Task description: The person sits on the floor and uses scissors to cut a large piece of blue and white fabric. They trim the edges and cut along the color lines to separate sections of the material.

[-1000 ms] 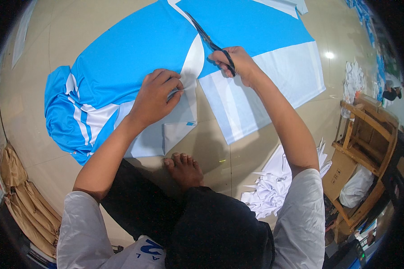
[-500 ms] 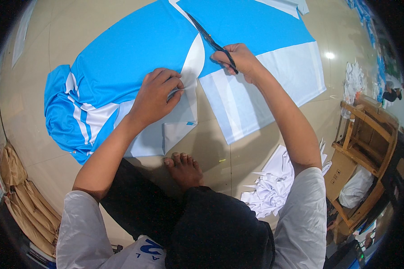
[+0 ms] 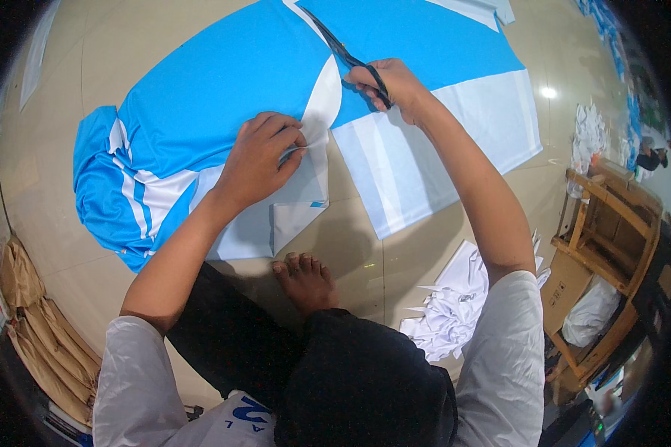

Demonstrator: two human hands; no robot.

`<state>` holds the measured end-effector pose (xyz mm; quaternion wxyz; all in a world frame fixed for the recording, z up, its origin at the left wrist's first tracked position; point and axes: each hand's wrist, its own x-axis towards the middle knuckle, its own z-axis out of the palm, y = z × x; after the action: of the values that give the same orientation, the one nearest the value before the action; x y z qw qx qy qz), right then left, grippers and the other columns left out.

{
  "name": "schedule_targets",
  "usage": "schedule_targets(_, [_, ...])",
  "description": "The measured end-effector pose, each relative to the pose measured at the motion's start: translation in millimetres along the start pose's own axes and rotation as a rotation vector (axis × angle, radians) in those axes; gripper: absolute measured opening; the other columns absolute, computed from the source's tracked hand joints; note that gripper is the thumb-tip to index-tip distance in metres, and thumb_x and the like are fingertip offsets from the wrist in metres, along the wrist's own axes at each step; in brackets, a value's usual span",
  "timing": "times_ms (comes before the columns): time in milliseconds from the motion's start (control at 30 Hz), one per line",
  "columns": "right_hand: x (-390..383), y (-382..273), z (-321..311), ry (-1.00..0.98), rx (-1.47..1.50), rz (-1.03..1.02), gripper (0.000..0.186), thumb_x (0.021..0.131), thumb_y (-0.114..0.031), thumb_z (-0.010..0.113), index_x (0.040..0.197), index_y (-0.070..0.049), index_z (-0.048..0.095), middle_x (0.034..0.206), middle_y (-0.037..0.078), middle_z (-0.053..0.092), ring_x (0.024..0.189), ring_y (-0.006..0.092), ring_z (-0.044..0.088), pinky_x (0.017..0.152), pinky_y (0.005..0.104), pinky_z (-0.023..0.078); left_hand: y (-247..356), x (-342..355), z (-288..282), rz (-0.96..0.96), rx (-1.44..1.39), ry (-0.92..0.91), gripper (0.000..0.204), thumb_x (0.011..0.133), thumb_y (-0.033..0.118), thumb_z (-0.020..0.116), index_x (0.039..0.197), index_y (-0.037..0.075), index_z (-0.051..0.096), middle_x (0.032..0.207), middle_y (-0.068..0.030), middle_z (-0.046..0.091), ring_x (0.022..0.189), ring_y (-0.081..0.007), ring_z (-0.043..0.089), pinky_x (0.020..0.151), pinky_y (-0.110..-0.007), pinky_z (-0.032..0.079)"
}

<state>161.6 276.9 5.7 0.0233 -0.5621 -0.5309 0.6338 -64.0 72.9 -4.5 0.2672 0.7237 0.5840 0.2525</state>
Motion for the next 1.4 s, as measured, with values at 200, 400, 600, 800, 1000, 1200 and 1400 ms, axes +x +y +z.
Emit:
schedule_targets(200, [3.1,-1.0,2.1,0.015,-0.024,-0.046,0.031,0.087,-0.033,0.086,0.074,-0.012,0.066,0.062,-0.003,0.057,0.048,0.0066,0.048,0.046,0.0237,0.032,-1.0,-1.0,-0.6,-0.006,0.007,-0.012,0.012,0.095,0.013,0.075,0.106,0.008,0.074,0.128,-0.0088,0.071,0.126,-0.0317,0.062,0.109,-0.049,0.046])
schedule_targets(400, [6.0,3.5,-0.7,0.014,-0.053,-0.056,0.031,0.086,-0.033,0.087,0.075,-0.013,0.066,0.063,-0.003,0.058,0.049,0.0064,0.049,0.047,0.0234,0.032,-0.3,0.7,-0.4,-0.007,-0.001,-0.016,0.012,0.094,0.012,0.076,0.105,0.008,0.073,0.127,-0.0092,0.071,0.126,-0.032,0.062,0.108,-0.048,0.047])
schedule_targets(600, [5.2,-4.6,2.2,0.013,-0.053,-0.052,0.032,0.087,-0.034,0.085,0.075,-0.013,0.065,0.064,-0.004,0.057,0.051,0.0061,0.047,0.047,0.0231,0.032,-0.1,0.7,-1.3,-0.008,0.002,-0.016,0.012,0.094,0.012,0.076,0.105,0.008,0.073,0.127,-0.0097,0.071,0.126,-0.0323,0.062,0.108,-0.048,0.047])
schedule_targets(800, [13.7,-12.0,2.5,0.008,-0.022,-0.063,0.032,0.088,-0.035,0.084,0.074,-0.013,0.065,0.063,-0.003,0.056,0.05,0.0063,0.047,0.048,0.0237,0.032,0.1,1.0,-0.8,0.0,0.002,-0.015,0.011,0.094,0.012,0.076,0.104,0.009,0.073,0.128,-0.0094,0.071,0.126,-0.0323,0.062,0.108,-0.048,0.047])
schedule_targets(1000, [17.8,-15.1,2.8,-0.002,-0.036,-0.078,0.031,0.088,-0.035,0.085,0.074,-0.014,0.066,0.061,-0.004,0.057,0.048,0.0063,0.047,0.048,0.0228,0.033,0.0,0.6,-0.7,-0.005,-0.002,-0.011,0.01,0.094,0.012,0.076,0.104,0.009,0.073,0.128,-0.0095,0.071,0.126,-0.0322,0.062,0.109,-0.048,0.046])
schedule_targets(1200, [23.3,-9.3,0.6,0.01,-0.045,-0.097,0.032,0.086,-0.036,0.086,0.073,-0.014,0.065,0.061,-0.004,0.056,0.049,0.0058,0.048,0.047,0.022,0.034,0.1,1.1,-0.7,0.002,-0.005,-0.011,0.01,0.095,0.012,0.075,0.104,0.008,0.073,0.128,-0.0093,0.071,0.127,-0.0322,0.062,0.109,-0.048,0.046])
schedule_targets(1400, [16.7,-19.7,4.2,0.003,-0.024,-0.079,0.032,0.086,-0.036,0.086,0.074,-0.013,0.066,0.063,-0.004,0.058,0.049,0.0056,0.048,0.047,0.0218,0.034,-1.5,-0.7,-1.3,-0.001,0.0,-0.012,0.011,0.095,0.013,0.075,0.105,0.008,0.073,0.128,-0.0091,0.071,0.127,-0.0322,0.062,0.108,-0.048,0.046])
